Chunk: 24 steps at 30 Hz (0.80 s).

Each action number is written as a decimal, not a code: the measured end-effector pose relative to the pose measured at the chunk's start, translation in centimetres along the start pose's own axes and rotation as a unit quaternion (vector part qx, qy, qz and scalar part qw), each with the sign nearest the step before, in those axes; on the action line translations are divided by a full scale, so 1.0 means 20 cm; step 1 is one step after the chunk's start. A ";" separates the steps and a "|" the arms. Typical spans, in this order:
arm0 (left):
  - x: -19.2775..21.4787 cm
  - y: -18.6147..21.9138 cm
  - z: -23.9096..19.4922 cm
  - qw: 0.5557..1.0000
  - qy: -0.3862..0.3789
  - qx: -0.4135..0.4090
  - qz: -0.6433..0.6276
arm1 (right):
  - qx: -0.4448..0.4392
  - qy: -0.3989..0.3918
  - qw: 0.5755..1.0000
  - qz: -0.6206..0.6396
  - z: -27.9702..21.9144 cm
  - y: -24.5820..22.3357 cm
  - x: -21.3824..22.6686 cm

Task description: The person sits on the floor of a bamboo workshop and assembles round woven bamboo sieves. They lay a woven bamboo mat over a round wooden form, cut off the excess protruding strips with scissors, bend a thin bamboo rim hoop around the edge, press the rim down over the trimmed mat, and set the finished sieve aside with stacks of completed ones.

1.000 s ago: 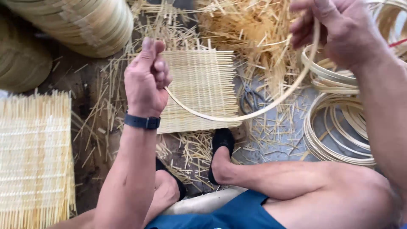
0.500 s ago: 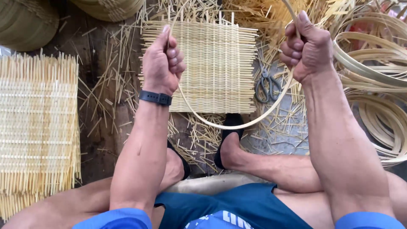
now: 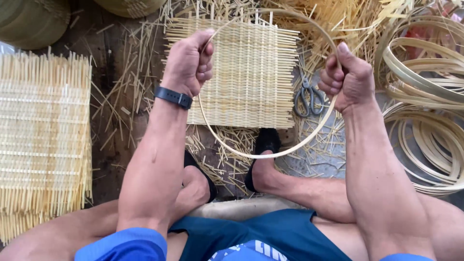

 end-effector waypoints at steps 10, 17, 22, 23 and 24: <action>0.14 -0.21 -0.01 0.994 0.078 0.010 -0.074 | 0.028 0.115 0.988 0.095 0.12 0.30 0.13; 0.54 -0.54 0.29 0.959 0.206 -0.037 0.192 | 0.028 0.210 0.958 -0.192 0.32 0.56 0.16; 0.64 -0.60 0.45 0.829 0.207 -0.076 0.514 | 0.107 0.174 0.852 -0.483 0.42 0.69 0.19; 0.65 -0.67 0.52 0.776 0.180 -0.138 0.589 | 0.113 0.176 0.826 -0.524 0.42 0.70 0.20; 0.65 -0.67 0.50 0.778 0.179 -0.130 0.589 | 0.106 0.174 0.826 -0.526 0.40 0.69 0.18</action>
Point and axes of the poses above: each hand's wrist, its own z-axis towards the middle knuckle, its own x-axis out of the back of the hand, y = z × x, the point moved 7 cm from there along z, towards the middle knuckle, and after that the axes turned 8 degrees about z, right-handed, at the moved point
